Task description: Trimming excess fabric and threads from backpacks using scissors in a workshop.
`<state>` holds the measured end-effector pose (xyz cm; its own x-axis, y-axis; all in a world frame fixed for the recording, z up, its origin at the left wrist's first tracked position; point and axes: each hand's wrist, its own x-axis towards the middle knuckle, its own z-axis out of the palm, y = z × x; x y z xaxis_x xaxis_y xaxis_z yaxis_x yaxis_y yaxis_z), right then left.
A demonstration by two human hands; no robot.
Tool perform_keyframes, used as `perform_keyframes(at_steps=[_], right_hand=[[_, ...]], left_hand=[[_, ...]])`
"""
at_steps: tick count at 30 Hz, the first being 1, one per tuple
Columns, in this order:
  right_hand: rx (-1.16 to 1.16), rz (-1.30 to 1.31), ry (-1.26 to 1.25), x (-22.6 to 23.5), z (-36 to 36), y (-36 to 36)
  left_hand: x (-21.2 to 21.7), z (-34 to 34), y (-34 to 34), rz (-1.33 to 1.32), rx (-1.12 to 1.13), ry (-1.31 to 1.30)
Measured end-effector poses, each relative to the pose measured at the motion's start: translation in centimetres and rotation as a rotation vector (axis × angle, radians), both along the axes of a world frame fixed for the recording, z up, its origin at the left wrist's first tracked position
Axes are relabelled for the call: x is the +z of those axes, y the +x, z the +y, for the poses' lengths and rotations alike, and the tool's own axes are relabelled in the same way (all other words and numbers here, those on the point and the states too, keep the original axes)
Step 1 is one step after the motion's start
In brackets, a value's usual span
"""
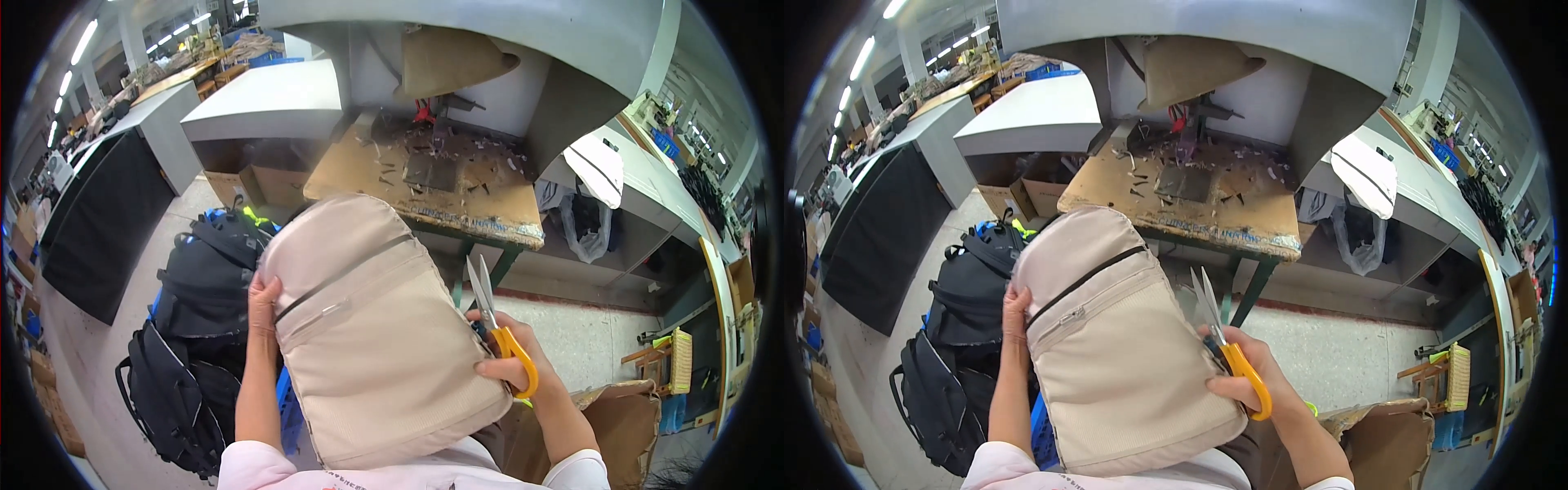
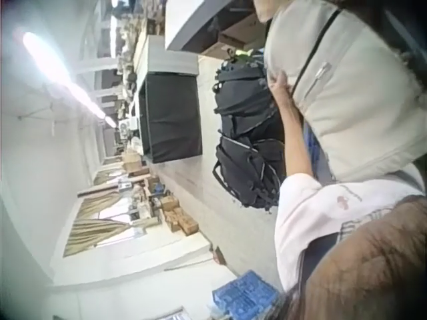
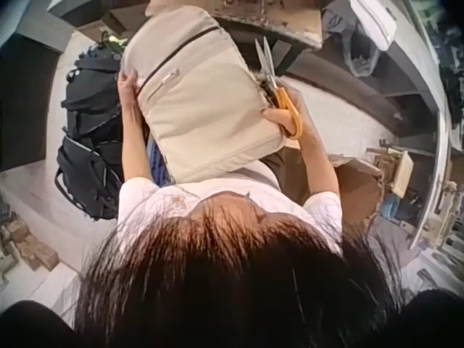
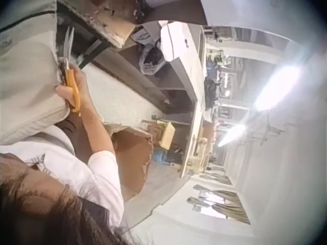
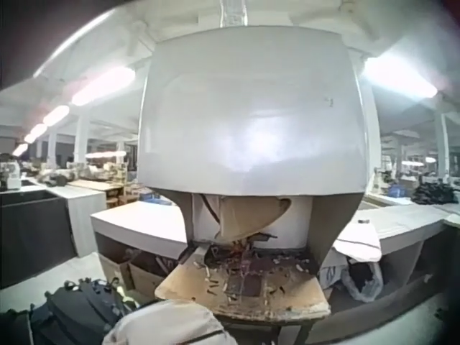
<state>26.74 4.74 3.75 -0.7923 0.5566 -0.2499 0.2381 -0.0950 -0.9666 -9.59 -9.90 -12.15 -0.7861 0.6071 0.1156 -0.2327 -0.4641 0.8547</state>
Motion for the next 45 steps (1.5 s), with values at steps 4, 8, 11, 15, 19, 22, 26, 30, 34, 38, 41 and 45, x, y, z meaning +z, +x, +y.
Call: perform_keyframes(at_steps=[4,8,11,15,19,22,26,30,34,38,41,45], right_hand=[[-0.169,0.170,0.064,-1.3,2.4,-2.7],[-0.248,0.161,-0.018,-1.5,5.4,-4.8],[-0.273,0.147,-0.088,-2.5,7.4,-5.3],[-0.293,0.144,-0.102,-2.1,8.1,-5.5],[-0.323,0.161,-0.106,-1.8,8.6,-5.8],[-0.328,0.168,-0.112,-0.9,8.7,-6.0],[-0.357,0.142,-0.084,-1.3,9.3,-5.7],[-0.371,0.153,-0.093,-1.1,9.5,-5.6],[-0.346,0.172,-0.076,-1.3,9.9,-5.7],[-0.337,0.181,-0.099,-1.4,10.4,-5.9],[-0.325,0.145,-0.072,-0.7,10.8,-6.4],[-0.370,0.153,-0.102,-0.4,11.0,-7.2]], left_hand=[[5.2,1.6,-2.0,0.047,-0.005,0.035],[7.5,3.9,-3.6,0.074,0.007,0.017],[8.5,5.9,-3.9,0.101,0.015,-0.031],[8.9,7.6,-4.6,0.093,0.013,-0.064],[9.4,8.6,-5.0,0.098,0.004,-0.085],[9.9,9.3,-5.2,0.095,0.014,-0.103],[10.5,10.3,-4.9,0.095,-0.020,-0.092],[10.6,10.8,-5.0,0.104,-0.024,-0.099],[10.3,11.0,-5.4,0.108,-0.026,-0.116],[10.4,11.1,-5.3,0.109,-0.009,-0.116],[10.4,11.0,-5.7,0.118,0.008,-0.116],[10.5,10.7,-6.4,0.104,0.034,-0.129]])
